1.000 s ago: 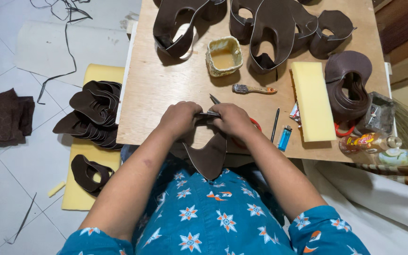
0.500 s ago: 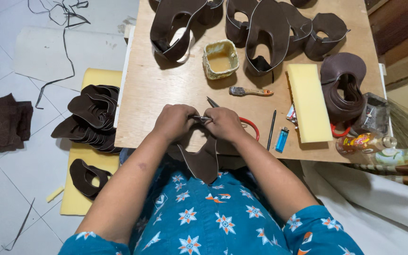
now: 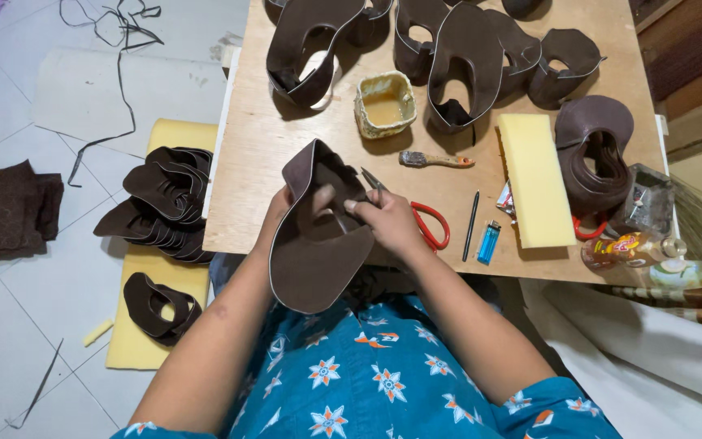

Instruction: The person inserts yellow foam pieces into brown shoe-like components on a workbench. They use a brush to apply adhesive, then press the foam into place and trim excess material with scissors. The process is repeated for multiple components.

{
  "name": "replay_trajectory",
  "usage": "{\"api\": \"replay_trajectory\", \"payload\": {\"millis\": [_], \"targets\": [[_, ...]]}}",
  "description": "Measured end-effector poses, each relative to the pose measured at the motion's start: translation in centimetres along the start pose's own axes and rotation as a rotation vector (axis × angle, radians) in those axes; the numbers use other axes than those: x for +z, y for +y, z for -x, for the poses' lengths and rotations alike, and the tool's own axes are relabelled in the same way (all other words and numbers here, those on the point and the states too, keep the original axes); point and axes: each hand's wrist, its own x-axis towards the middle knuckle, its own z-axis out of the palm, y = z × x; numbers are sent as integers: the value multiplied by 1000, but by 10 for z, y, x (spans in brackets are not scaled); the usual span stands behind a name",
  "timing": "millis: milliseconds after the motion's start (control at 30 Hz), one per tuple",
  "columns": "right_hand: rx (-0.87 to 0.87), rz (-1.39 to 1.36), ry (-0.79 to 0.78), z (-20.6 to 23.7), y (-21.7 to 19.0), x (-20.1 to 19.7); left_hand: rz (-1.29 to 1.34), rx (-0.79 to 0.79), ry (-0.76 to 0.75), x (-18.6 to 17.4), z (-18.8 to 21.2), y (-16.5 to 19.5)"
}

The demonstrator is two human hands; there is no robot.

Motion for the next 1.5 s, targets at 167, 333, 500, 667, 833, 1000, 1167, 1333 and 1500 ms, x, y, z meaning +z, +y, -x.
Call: {"api": "replay_trajectory", "payload": {"millis": [167, 333, 500, 667, 833, 1000, 1167, 1333, 1500], "targets": [[-116, 81, -167, -1, 3, 3, -11, 99, -172, 1, 19, 16], [76, -341, -84, -1, 3, 2, -157, -163, -352, -8, -5, 3], [12, -764, 121, 0, 5, -4, -202, -128, -22, -7, -10, -12], [-122, -705, 281, 1, 10, -1, -60, 113, -49, 23, 16, -30], [-311, -554, 310, 10, 16, 8, 163, 180, 165, 47, 15, -37], [-271, -432, 298, 13, 12, 13, 117, 363, 128, 49, 14, -41], [-310, -427, 196, 13, 15, 13, -144, 434, 227, 53, 13, -41], [43, -205, 287, 9, 18, 9, -363, 435, 313, 49, 12, -42], [-169, -606, 120, 17, 15, 10, -418, 544, 254, 42, 12, -43]]}}
